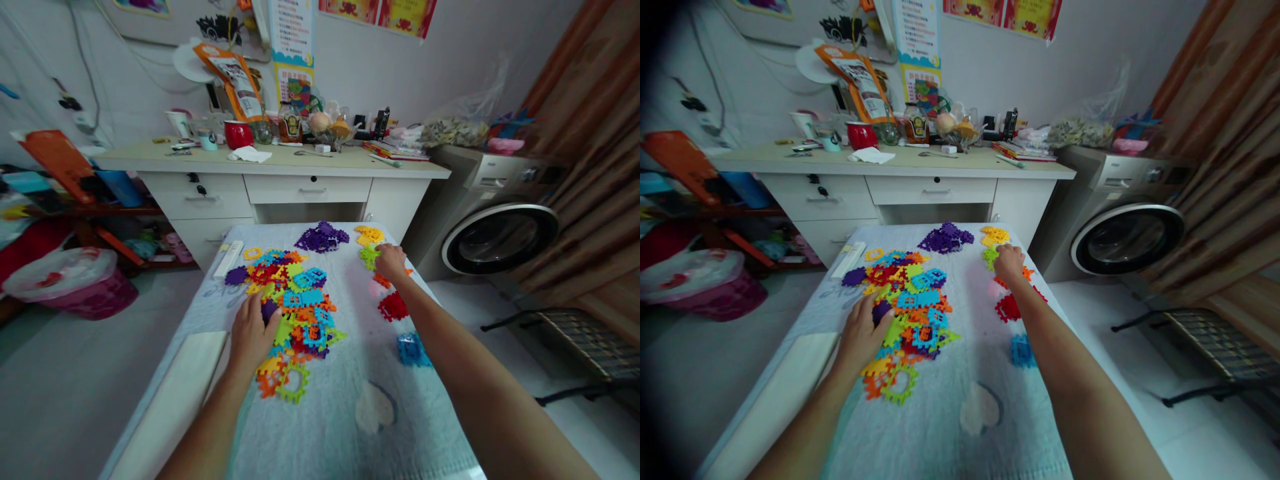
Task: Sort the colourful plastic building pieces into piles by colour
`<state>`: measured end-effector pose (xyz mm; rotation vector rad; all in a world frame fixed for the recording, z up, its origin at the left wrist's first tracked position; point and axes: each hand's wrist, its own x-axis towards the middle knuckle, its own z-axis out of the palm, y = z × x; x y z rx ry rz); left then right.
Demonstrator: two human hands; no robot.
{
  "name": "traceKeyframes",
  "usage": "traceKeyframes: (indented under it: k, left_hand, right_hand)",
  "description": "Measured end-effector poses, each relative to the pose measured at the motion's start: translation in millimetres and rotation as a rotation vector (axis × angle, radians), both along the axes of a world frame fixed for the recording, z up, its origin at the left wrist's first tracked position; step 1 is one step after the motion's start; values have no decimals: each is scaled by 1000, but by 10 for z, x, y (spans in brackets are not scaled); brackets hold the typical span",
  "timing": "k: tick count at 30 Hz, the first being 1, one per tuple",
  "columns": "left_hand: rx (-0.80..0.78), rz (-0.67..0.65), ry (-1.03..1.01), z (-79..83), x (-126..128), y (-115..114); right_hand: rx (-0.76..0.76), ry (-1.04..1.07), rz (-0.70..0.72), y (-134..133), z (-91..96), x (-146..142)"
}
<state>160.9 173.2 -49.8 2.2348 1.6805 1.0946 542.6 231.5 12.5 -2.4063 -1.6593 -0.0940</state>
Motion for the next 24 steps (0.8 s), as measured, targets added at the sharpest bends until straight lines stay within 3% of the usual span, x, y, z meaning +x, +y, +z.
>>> traceKeyframes:
  k: [9, 24]
  left_hand:
    - [-24, 6, 22, 12, -8, -2]
    - [-21, 3, 16, 14, -10, -6]
  right_hand:
    - [-186, -24, 9, 444, 31, 264]
    - [-121, -69, 108, 180, -73, 274]
